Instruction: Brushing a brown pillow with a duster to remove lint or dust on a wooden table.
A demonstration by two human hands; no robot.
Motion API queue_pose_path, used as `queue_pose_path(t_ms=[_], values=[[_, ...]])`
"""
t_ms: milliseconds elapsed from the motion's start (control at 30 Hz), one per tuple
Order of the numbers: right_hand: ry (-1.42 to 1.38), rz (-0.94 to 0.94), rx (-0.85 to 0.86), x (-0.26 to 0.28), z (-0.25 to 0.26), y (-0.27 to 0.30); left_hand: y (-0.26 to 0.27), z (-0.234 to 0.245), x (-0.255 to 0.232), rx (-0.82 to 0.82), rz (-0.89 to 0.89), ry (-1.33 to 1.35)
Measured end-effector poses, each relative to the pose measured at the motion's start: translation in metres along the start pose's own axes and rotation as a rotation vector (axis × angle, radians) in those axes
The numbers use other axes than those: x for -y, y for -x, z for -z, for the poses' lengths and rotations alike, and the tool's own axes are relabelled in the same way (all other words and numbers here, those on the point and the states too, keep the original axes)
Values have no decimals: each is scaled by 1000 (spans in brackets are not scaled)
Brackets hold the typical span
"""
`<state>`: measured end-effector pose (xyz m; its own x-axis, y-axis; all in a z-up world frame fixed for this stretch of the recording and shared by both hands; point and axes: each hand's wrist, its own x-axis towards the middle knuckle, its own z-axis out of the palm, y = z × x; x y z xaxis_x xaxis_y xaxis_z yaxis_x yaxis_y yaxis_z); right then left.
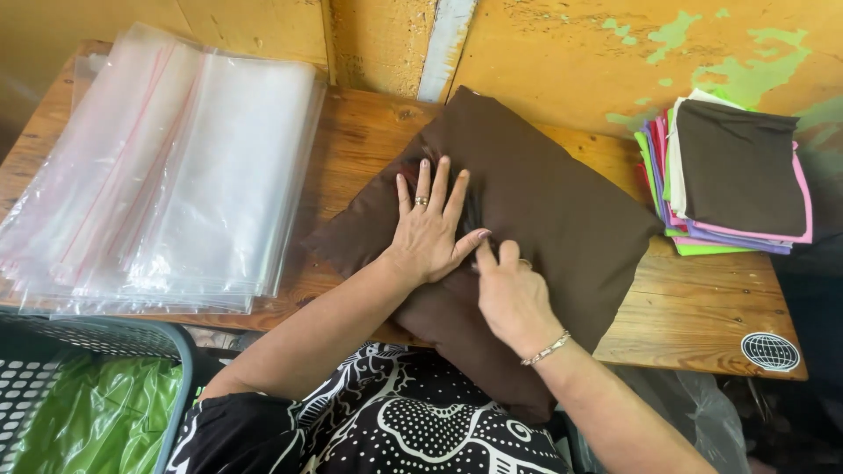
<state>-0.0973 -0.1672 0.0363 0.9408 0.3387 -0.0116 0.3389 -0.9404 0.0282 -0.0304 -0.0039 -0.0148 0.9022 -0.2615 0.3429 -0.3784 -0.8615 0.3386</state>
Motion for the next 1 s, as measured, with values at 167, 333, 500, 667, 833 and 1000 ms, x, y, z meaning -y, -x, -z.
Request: queue_pose_path(t_ms=[167,333,500,667,833,1000], values=[[118,-418,24,-158,-48,-35,-4,29,-12,291,66,-155],[65,-598,-2,-282,-105,-51,-5,28,-14,317,63,-187],[-281,-301,-171,-113,21,-30,-6,27,-12,339,65,-173],[-94,-7,-111,5,14,8,-5,3,5,344,5,-193],[231,-178,-68,-96,-38,-16,2,32,-11,359,125,-185],[-18,-760,-3,-289,-115,-25,1,30,-18,339,155,-190]])
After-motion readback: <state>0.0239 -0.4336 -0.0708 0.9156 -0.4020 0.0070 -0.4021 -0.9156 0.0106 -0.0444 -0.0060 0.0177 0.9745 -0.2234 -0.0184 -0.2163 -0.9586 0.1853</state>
